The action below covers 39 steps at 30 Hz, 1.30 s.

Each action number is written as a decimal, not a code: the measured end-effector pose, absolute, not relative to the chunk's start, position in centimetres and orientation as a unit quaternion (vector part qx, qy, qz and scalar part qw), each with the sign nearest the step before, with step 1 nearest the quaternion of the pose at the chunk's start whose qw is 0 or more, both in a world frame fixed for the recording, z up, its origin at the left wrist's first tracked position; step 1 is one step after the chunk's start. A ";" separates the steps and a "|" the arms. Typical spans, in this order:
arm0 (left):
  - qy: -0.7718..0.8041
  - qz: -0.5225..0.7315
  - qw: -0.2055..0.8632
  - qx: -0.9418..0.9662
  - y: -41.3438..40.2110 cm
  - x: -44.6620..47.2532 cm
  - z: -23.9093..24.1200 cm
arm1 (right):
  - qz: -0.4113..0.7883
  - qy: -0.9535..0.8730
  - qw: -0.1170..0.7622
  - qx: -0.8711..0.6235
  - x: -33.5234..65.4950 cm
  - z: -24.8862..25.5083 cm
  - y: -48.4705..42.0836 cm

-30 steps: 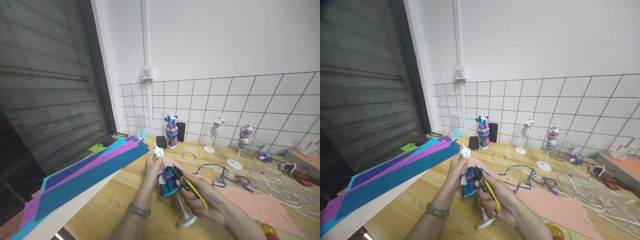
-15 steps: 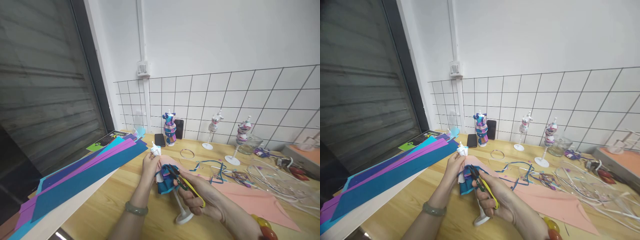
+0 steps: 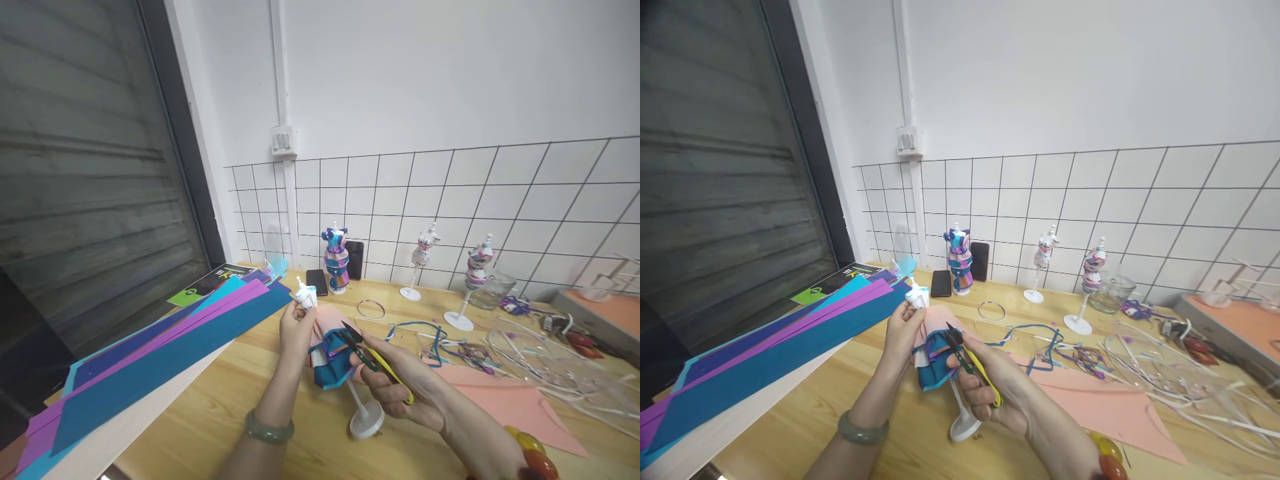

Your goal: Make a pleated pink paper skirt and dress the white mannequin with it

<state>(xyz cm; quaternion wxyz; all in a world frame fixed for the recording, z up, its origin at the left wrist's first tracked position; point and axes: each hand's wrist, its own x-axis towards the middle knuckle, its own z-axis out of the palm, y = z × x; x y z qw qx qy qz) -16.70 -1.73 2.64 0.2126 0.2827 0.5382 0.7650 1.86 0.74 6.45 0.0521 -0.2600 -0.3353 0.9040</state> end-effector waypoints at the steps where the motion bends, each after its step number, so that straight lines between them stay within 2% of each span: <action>1: 0.533 0.769 0.204 0.288 -1.9 -16.6 3.0 | 0.896 -0.350 0.053 -0.267 1.9 6.5 0.8; 13: 0.558 0.748 0.077 0.350 -3.5 -15.3 4.8 | 0.811 -0.481 0.086 -0.322 2.1 8.2 0.2; 21: 0.511 0.783 0.097 0.342 -3.5 -14.5 5.0 | 0.787 -0.514 0.092 -0.327 2.0 8.3 -0.4; 29: 0.512 0.787 0.085 0.335 -3.9 -14.0 5.2 | 0.780 -0.532 0.130 -0.305 1.8 8.1 -1.1; 39: 0.512 0.783 0.082 0.345 -3.9 -13.7 5.2 | 0.778 -0.541 0.129 -0.293 1.9 7.9 -1.1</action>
